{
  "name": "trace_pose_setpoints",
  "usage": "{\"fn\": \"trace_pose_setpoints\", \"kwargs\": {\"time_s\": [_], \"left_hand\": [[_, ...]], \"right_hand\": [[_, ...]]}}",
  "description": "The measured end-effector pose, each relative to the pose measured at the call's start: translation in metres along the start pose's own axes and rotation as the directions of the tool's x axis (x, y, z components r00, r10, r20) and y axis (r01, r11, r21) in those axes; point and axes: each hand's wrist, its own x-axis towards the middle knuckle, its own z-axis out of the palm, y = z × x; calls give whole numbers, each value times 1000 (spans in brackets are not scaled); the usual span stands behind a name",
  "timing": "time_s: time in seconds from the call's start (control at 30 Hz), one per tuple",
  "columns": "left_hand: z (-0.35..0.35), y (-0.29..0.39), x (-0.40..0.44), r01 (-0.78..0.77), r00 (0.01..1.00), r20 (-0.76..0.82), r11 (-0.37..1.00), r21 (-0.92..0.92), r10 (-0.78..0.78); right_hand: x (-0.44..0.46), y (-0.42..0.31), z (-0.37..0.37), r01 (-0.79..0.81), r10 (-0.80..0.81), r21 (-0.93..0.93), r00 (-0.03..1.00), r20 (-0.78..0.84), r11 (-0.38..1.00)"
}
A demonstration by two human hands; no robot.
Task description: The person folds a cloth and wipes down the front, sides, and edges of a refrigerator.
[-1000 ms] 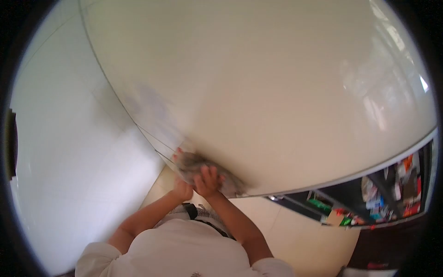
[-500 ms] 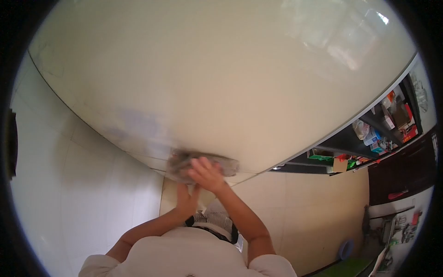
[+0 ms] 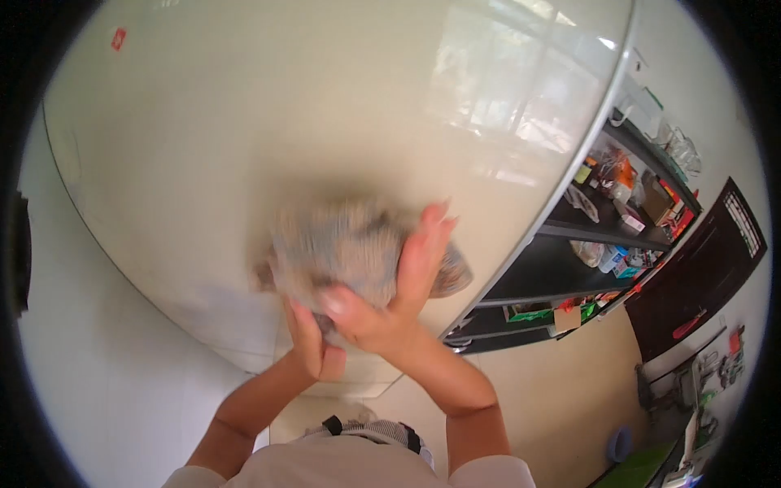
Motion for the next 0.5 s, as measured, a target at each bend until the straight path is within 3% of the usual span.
{"fn": "trace_pose_setpoints", "kwargs": {"time_s": [0.03,0.1,0.2,0.27,0.3,0.37,0.4,0.47,0.5], "left_hand": [[3,3,-5,-46,999,-4,994,99,47],[14,7,-59,65,995,59,986,156,-75],[27,17,-136,158,956,229,980,124,-183],[29,28,-141,186,891,396,975,121,-220],[35,26,-133,188,913,350,978,93,-209],[42,31,-117,202,941,272,979,29,-202],[42,27,-99,87,953,284,993,79,-106],[43,18,-28,-148,951,295,975,165,94],[38,18,24,-208,937,312,968,139,157]], "right_hand": [[-13,-3,-5,-23,21,37,998,62,999],[-60,-6,-15,-62,50,70,986,159,996],[-165,2,-33,-9,7,7,969,247,1000],[-194,6,-39,-33,41,-55,990,133,998],[-195,10,-38,-46,52,-78,996,74,996],[-146,10,-47,45,-28,-98,985,171,994],[-109,13,-52,98,-73,-110,973,218,989],[-32,31,-58,43,-39,-22,986,161,999],[20,42,-61,115,-113,-8,986,121,993]]}}
